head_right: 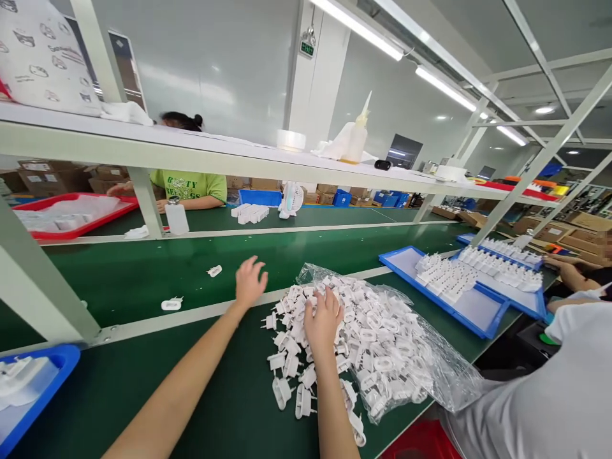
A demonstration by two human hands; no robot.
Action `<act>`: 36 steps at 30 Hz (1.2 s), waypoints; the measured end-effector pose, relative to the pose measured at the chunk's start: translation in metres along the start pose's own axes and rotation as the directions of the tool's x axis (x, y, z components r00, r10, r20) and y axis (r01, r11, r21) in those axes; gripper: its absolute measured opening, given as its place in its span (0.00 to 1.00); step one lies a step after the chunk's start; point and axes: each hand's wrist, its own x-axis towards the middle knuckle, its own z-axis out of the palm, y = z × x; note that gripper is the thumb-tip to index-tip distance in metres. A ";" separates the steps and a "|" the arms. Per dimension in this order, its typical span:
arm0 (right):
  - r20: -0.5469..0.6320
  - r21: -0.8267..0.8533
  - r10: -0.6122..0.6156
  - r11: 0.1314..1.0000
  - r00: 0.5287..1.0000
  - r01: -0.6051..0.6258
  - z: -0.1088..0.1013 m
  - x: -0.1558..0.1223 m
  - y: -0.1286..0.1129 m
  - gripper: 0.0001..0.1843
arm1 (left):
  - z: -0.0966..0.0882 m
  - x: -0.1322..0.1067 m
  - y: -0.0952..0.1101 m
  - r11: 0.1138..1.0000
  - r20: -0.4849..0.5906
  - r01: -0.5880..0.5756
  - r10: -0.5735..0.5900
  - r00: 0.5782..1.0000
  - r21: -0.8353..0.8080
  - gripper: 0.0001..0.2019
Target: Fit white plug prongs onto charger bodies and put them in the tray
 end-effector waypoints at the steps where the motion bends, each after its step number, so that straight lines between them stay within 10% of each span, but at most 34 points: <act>1: 0.025 -0.073 -0.053 0.996 0.998 0.055 -0.001 -0.007 -0.009 0.18 | -0.015 0.015 -0.015 0.979 0.000 0.003 -0.003 1.000 0.203 0.15; 5: 0.227 -0.073 -0.222 0.967 0.948 0.244 0.008 -0.051 -0.054 0.16 | -0.059 0.058 -0.068 0.727 0.195 0.036 -0.231 0.953 0.686 0.20; 14: 0.613 0.225 -0.597 0.759 0.517 0.611 0.054 -0.141 -0.098 0.21 | -0.106 0.049 -0.070 0.684 0.278 0.014 -0.315 0.908 0.730 0.13; 21: 0.598 0.250 -0.594 0.776 0.538 0.579 0.049 -0.144 -0.101 0.19 | -0.156 0.006 -0.054 0.778 0.228 0.171 -0.375 0.899 0.605 0.18; 28: 0.585 0.276 -0.609 0.771 0.536 0.574 0.046 -0.145 -0.099 0.17 | -0.083 -0.016 0.001 0.978 0.403 0.102 -0.169 0.900 0.181 0.10; 33: 0.566 0.301 -0.593 0.795 0.572 0.526 0.048 -0.140 -0.094 0.19 | 0.004 -0.051 0.055 0.995 0.579 0.024 0.039 0.814 -0.100 0.10; 36: 0.553 0.293 -0.568 0.817 0.610 0.496 0.048 -0.135 -0.088 0.20 | 0.022 -0.064 0.073 0.975 0.641 -0.091 0.201 0.741 -0.201 0.18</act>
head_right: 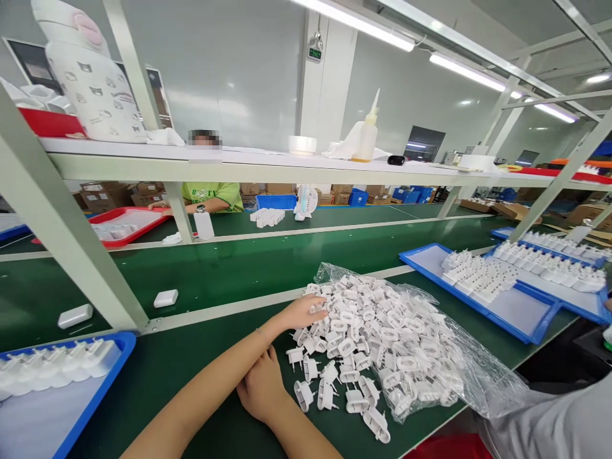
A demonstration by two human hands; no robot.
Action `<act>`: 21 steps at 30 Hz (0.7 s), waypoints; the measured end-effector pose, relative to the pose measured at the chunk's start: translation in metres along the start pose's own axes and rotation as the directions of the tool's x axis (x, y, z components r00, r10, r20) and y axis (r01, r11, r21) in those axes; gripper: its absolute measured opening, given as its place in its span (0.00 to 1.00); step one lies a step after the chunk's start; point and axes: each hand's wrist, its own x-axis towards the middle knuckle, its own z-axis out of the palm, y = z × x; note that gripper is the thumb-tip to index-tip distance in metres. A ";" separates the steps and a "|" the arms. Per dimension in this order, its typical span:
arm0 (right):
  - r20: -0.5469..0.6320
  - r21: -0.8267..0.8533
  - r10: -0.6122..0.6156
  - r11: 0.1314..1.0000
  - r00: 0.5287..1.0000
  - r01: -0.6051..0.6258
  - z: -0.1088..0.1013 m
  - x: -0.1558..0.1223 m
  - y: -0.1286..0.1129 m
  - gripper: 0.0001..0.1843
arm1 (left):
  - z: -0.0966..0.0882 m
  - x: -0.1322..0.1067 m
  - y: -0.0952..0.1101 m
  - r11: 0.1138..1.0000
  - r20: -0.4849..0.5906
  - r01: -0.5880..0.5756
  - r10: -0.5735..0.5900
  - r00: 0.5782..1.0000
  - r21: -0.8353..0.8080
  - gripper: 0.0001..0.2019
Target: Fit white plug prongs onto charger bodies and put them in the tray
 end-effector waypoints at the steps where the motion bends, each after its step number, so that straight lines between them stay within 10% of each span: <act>1: -0.012 0.005 0.020 1.000 1.000 -0.020 -0.001 0.000 0.002 0.21 | -0.003 -0.001 0.003 0.997 0.020 -0.075 0.075 0.997 0.026 0.21; 5: -0.047 0.037 0.076 0.997 0.996 -0.074 -0.006 -0.001 0.006 0.25 | -0.069 -0.022 -0.007 0.921 -0.211 -0.196 0.276 0.938 0.336 0.18; 8: -0.055 0.046 0.057 0.998 0.997 -0.054 -0.011 0.002 0.007 0.24 | -0.153 -0.063 -0.038 0.791 -0.594 0.271 0.141 0.792 0.549 0.21; 11: -0.082 0.048 0.049 0.998 0.995 -0.045 -0.013 0.005 0.005 0.22 | -0.222 -0.114 -0.078 0.334 -0.799 0.793 -0.157 0.580 0.510 0.30; 14: -0.110 0.043 0.034 0.999 0.993 -0.030 -0.017 0.008 0.003 0.22 | -0.252 -0.147 -0.110 0.060 -0.785 0.891 -0.449 0.426 0.449 0.32; 16: -0.129 0.032 0.011 0.999 0.992 -0.007 -0.026 0.009 0.004 0.22 | -0.254 -0.154 -0.121 0.032 -0.736 0.874 -0.525 0.427 0.484 0.29; 21: -0.196 0.016 0.093 0.996 0.976 -0.092 -0.079 0.001 0.033 0.17 | -0.230 -0.141 -0.114 0.154 -0.637 0.767 -0.469 0.612 0.623 0.23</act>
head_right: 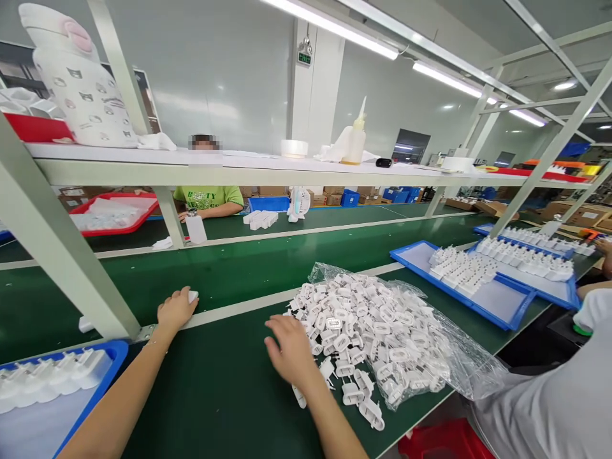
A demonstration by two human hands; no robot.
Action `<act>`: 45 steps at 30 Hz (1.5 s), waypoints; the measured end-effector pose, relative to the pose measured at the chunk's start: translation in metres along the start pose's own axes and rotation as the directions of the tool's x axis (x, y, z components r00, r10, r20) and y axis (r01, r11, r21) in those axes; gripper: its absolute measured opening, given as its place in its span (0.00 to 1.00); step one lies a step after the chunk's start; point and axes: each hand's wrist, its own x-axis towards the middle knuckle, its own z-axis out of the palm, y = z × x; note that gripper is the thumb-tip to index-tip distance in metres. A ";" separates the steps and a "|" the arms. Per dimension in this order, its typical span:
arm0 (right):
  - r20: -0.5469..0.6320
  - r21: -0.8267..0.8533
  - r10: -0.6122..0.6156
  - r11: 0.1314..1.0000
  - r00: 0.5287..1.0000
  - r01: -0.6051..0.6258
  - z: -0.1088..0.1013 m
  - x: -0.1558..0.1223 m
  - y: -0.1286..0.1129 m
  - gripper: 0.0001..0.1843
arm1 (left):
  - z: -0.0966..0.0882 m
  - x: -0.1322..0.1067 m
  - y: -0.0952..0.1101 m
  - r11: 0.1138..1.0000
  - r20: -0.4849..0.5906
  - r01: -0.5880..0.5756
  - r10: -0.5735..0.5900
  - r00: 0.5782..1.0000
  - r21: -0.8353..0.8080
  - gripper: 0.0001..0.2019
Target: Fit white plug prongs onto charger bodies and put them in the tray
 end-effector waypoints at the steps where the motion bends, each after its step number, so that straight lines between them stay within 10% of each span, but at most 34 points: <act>1: -0.006 -0.027 0.063 0.998 0.998 -0.063 -0.011 0.001 0.010 0.16 | 0.000 -0.005 0.008 0.996 -0.016 -0.080 0.080 0.997 -0.037 0.23; 7: 0.098 -0.420 0.239 0.890 0.966 -0.178 -0.020 -0.004 0.050 0.14 | 0.004 -0.062 0.067 0.727 -0.160 -0.650 0.630 0.760 -0.220 0.18; 14: 0.039 -0.584 0.271 0.787 0.962 -0.198 -0.001 -0.005 0.050 0.09 | -0.002 -0.120 0.102 0.457 -0.105 -0.855 0.864 0.492 -0.246 0.16; 17: -0.053 -0.380 0.326 0.868 0.944 -0.321 -0.004 -0.004 0.050 0.08 | 0.001 -0.127 0.098 0.478 -0.075 -0.799 0.840 0.537 -0.365 0.24; 20: -0.056 0.195 0.473 0.869 0.879 -0.455 0.001 0.005 0.040 0.09 | 0.005 -0.129 0.093 0.548 -0.048 -0.668 0.754 0.655 -0.504 0.32; 25: 0.178 0.896 0.560 0.248 0.809 -0.368 0.036 0.038 0.004 0.17 | 0.002 -0.129 0.090 0.722 -0.085 -0.565 0.584 0.807 -0.399 0.34; 28: 0.148 0.952 0.609 0.124 0.779 -0.278 0.064 0.054 -0.008 0.18 | -0.001 -0.131 0.090 0.833 -0.079 -0.489 0.487 0.870 -0.258 0.25; 35: -0.063 0.977 0.794 0.171 0.605 -0.123 0.111 0.047 0.004 0.19 | -0.002 -0.140 0.100 0.823 -0.012 -0.535 0.543 0.840 -0.191 0.22; 39: 0.034 0.989 0.783 0.065 0.621 -0.136 0.123 0.045 0.001 0.16 | -0.006 -0.143 0.104 0.846 -0.011 -0.516 0.519 0.855 -0.135 0.27; 45: 0.119 0.993 0.735 -0.099 0.668 -0.068 0.121 0.050 -0.004 0.16 | -0.010 -0.140 0.103 0.746 0.079 -0.592 0.640 0.765 -0.306 0.19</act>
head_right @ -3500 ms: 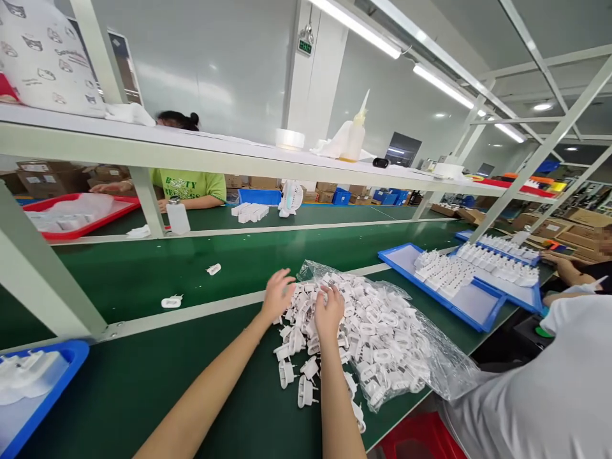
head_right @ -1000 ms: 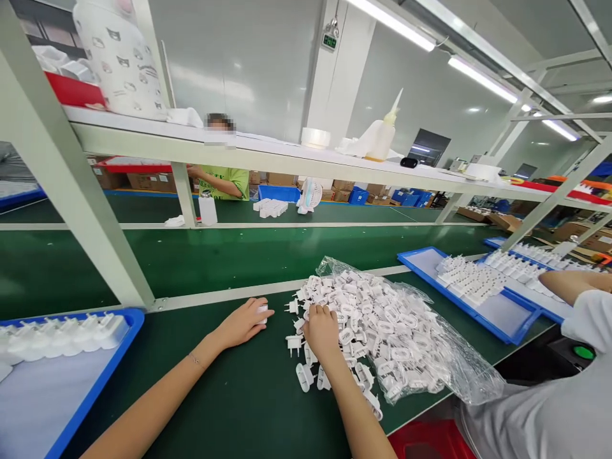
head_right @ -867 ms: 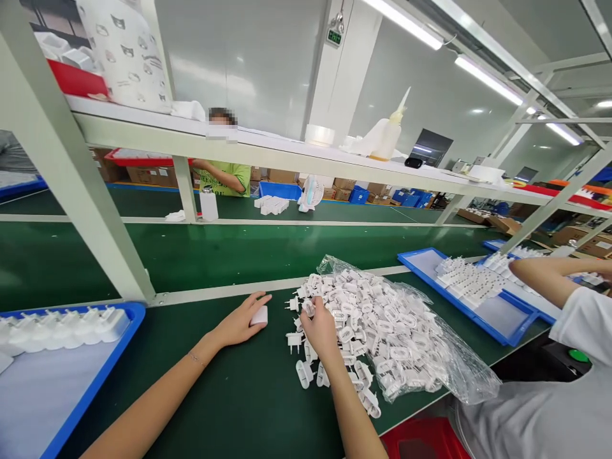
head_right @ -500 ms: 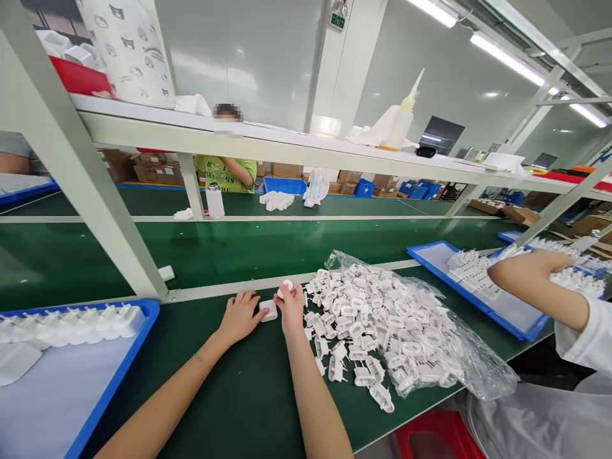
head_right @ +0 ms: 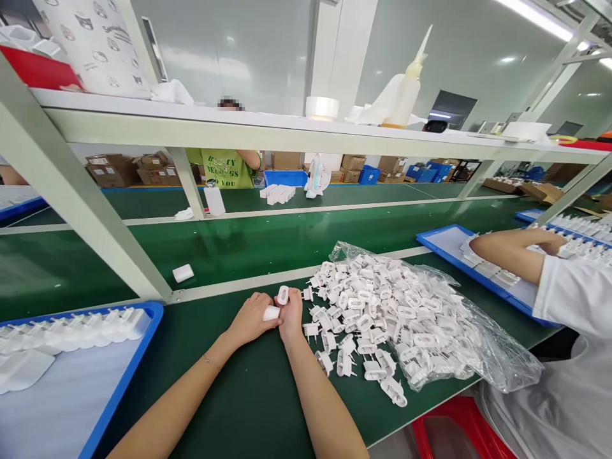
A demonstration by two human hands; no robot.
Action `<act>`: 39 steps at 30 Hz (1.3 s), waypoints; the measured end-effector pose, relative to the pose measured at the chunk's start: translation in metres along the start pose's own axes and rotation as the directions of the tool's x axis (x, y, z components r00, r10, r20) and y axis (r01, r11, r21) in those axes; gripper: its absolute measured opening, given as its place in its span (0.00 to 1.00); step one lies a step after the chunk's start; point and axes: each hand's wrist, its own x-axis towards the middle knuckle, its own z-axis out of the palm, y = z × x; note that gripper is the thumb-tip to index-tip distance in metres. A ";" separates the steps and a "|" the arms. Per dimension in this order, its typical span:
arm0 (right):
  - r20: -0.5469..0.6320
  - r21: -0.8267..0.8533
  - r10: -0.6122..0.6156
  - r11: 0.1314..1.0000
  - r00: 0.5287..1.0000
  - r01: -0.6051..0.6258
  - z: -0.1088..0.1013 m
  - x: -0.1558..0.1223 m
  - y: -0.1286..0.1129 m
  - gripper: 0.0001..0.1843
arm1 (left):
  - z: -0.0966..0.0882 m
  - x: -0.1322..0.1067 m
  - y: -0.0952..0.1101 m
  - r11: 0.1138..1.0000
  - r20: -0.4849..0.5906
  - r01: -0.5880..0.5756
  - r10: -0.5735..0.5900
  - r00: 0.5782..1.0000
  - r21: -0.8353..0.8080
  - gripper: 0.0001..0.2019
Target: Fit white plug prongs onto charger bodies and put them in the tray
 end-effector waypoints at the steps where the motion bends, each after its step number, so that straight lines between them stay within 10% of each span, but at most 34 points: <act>1: 0.013 0.017 0.003 1.000 1.000 -0.003 0.000 -0.001 -0.003 0.17 | -0.002 0.001 -0.001 1.000 0.017 0.011 -0.010 1.000 -0.026 0.19; 17: 0.279 -0.330 -0.058 0.931 0.958 0.153 -0.007 0.004 -0.021 0.12 | -0.007 0.003 -0.037 0.894 -0.005 0.063 -0.073 0.997 -0.444 0.11; 33: 0.621 -0.629 -0.062 0.555 0.781 0.544 0.005 -0.007 -0.029 0.15 | -0.006 0.002 -0.038 0.879 -0.007 0.053 -0.063 0.998 -0.474 0.12; 39: 0.633 -0.637 -0.072 0.516 0.771 0.572 -0.004 -0.002 -0.030 0.10 | -0.015 0.001 -0.046 0.684 0.044 0.052 -0.029 0.999 -0.728 0.14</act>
